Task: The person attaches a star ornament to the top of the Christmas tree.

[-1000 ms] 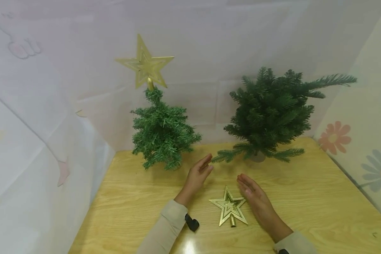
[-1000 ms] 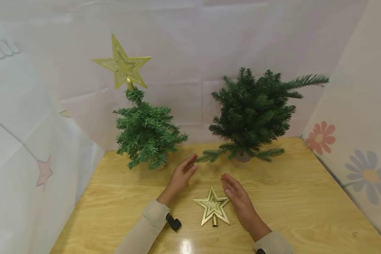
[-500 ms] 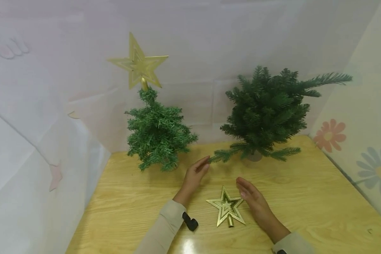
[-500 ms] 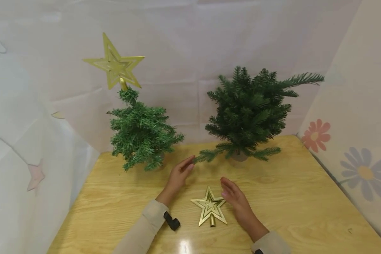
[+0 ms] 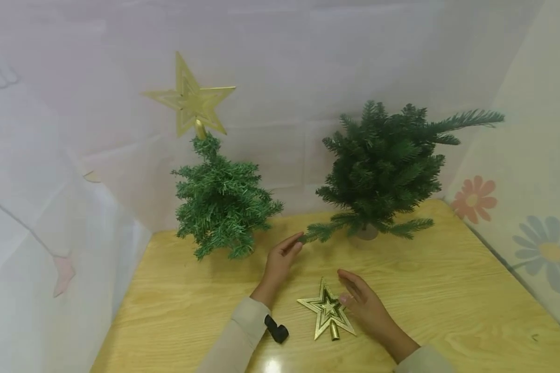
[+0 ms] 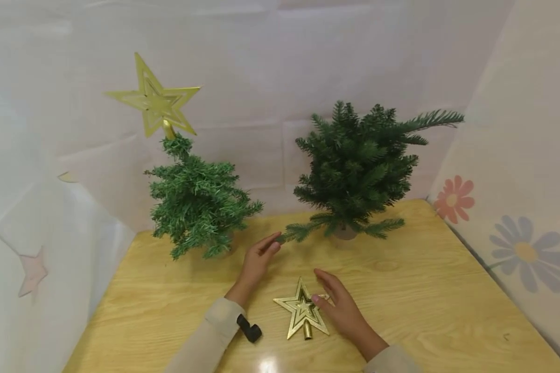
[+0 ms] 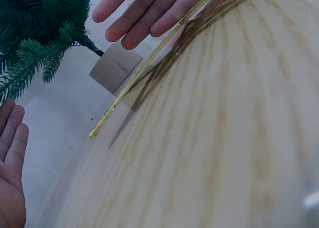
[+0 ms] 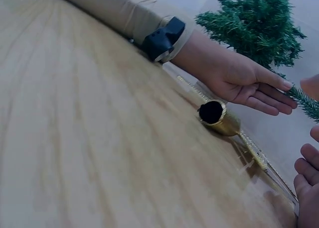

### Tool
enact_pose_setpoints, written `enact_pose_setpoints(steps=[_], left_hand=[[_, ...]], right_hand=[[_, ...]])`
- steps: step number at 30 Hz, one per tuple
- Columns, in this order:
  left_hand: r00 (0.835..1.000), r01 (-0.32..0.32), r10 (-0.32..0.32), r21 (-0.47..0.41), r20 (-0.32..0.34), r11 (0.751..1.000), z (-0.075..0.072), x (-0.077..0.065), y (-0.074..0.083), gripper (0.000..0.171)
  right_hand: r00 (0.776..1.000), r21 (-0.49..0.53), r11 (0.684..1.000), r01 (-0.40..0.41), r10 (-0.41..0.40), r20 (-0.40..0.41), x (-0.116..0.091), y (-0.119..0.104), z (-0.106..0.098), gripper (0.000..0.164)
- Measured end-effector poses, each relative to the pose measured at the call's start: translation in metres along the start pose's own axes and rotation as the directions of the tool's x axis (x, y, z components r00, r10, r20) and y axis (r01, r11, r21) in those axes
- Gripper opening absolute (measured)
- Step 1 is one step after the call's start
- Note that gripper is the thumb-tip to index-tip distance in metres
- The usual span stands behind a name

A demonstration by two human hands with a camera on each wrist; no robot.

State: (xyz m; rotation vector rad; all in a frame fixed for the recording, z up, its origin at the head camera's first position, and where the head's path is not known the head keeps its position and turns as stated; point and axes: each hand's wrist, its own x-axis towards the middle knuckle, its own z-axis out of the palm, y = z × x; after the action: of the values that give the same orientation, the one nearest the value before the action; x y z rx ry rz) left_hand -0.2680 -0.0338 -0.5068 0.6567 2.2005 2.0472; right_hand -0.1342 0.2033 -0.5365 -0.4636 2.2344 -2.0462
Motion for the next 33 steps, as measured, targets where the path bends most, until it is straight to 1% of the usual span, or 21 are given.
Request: enact_pose_setpoints(steps=[2, 3, 5, 9, 12, 15, 18, 20, 23, 26, 27, 30, 33], left_hand=[[1.000, 0.005, -0.005, -0.013, -0.004, 1.000, 0.000, -0.002, 0.001, 0.040], [1.000, 0.004, -0.004, -0.020, -0.005, 1.000, 0.000, -0.002, 0.002, 0.039], [1.000, 0.001, -0.001, -0.034, 0.004, 0.999, 0.001, -0.003, 0.002, 0.038], [1.000, -0.002, 0.003, -0.070, 0.015, 0.998, 0.002, -0.003, 0.000, 0.036], [1.000, 0.006, -0.005, -0.103, 0.007, 0.995, 0.003, -0.004, -0.001, 0.036], [1.000, 0.016, -0.016, -0.118, 0.002, 0.993, 0.002, -0.003, -0.001, 0.036], [1.000, 0.028, -0.027, -0.119, 0.007, 0.992, 0.002, -0.001, -0.001, 0.036], [0.999, 0.034, -0.034, -0.118, 0.008, 0.992, 0.001, -0.001, -0.002, 0.036], [0.999, 0.038, -0.037, -0.106, 0.006, 0.994, 0.000, -0.001, -0.002, 0.035], [0.999, 0.035, -0.035, -0.081, 0.009, 0.996, -0.001, -0.002, -0.003, 0.033], [0.999, 0.037, -0.036, -0.076, 0.012, 0.996, -0.001, -0.003, -0.003, 0.033], [0.999, 0.048, -0.047, -0.073, 0.023, 0.996, -0.001, -0.004, -0.005, 0.032], [0.998, 0.064, -0.062, -0.077, 0.032, 0.995, -0.002, -0.004, -0.005, 0.031]], right_hand=[[1.000, -0.122, 0.992, 0.026, -0.027, 0.001, -0.001, 0.000, 0.002, 0.061], [0.999, -0.214, 0.976, 0.040, -0.042, -0.007, -0.001, -0.001, 0.003, 0.063], [0.997, -0.346, 0.936, 0.060, -0.072, -0.022, -0.003, -0.001, 0.002, 0.065], [0.997, -0.524, 0.851, 0.013, -0.048, -0.052, -0.010, -0.002, -0.003, 0.070], [0.999, -0.560, 0.829, -0.002, -0.023, -0.038, -0.012, -0.002, -0.007, 0.074], [0.999, -0.594, 0.804, 0.013, -0.031, -0.021, -0.013, -0.004, -0.011, 0.077], [0.999, -0.619, 0.785, 0.010, -0.031, -0.024, -0.012, -0.005, -0.014, 0.082], [1.000, -0.629, 0.778, -0.002, -0.016, -0.023, -0.013, -0.005, -0.015, 0.084], [1.000, -0.653, 0.757, 0.005, -0.005, 0.001, -0.013, -0.005, -0.015, 0.088], [0.999, -0.697, 0.715, 0.050, -0.034, 0.037, -0.013, -0.006, -0.013, 0.085], [0.997, -0.718, 0.693, 0.072, -0.053, 0.049, -0.013, -0.006, -0.012, 0.083], [0.995, -0.754, 0.649, 0.098, -0.073, 0.066, -0.014, -0.009, -0.009, 0.080], [0.995, -0.771, 0.629, 0.097, -0.063, 0.074, -0.015, -0.013, -0.008, 0.082]])
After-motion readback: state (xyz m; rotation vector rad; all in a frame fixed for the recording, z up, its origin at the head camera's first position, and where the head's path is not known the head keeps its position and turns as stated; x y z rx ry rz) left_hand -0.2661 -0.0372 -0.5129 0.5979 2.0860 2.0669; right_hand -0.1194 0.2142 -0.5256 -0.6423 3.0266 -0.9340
